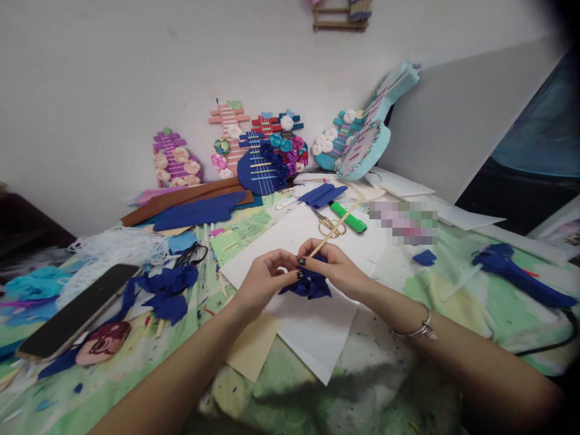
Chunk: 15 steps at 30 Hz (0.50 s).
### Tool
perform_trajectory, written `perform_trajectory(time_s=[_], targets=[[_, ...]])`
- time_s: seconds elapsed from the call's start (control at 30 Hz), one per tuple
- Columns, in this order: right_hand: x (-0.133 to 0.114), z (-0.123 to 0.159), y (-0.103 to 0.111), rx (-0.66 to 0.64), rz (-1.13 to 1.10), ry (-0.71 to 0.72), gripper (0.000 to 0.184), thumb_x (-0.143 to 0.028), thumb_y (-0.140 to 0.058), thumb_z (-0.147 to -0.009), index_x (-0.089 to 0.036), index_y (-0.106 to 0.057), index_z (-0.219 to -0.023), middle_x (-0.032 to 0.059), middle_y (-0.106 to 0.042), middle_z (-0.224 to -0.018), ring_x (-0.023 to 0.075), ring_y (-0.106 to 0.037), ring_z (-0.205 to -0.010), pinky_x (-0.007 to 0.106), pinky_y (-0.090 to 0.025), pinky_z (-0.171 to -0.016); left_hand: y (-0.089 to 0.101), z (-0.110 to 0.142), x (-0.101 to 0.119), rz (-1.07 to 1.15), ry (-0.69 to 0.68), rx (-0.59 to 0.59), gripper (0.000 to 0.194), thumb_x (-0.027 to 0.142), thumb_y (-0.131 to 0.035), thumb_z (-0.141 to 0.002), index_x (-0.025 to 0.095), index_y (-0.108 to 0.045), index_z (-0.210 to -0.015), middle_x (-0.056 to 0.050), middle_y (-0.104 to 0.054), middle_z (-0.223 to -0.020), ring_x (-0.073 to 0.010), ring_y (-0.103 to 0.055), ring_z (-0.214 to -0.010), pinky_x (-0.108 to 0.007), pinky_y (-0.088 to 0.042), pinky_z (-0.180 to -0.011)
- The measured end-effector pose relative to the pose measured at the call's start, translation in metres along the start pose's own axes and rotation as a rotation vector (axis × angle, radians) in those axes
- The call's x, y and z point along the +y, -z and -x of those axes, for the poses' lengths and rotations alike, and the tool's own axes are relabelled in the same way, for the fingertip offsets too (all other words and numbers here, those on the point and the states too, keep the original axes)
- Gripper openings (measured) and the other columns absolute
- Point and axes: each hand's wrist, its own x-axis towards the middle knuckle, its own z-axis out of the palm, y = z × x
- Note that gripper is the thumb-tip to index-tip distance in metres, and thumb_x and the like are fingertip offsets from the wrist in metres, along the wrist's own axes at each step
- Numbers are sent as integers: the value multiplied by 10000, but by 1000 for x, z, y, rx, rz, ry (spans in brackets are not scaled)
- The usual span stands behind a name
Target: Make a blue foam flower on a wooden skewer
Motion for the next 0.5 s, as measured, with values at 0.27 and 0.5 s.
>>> perform_trajectory(time_s=[0.27,0.5], targets=[[-36,34,-14,619,359,558,58,-274,-549,-856,-231,-557,-893,49,-521,-863,192,-494,-818,362,-423,-770,4,-1,4,-164,-155,112,150,211,-754,-646,154,-717,-780,-45,-671,-745,-146,-578,-664,-262,-436,-617],[-52,111,-60,618,160,581,380,-318,-448,-917,-342,-401,-1293,100,-557,-1002,246,-556,-862,460,-481,-801,10,-1,2,-238,-324,132,82,225,-736,-683,185,-715,-751,-34,-660,-731,-176,-585,-733,-302,-433,-711]])
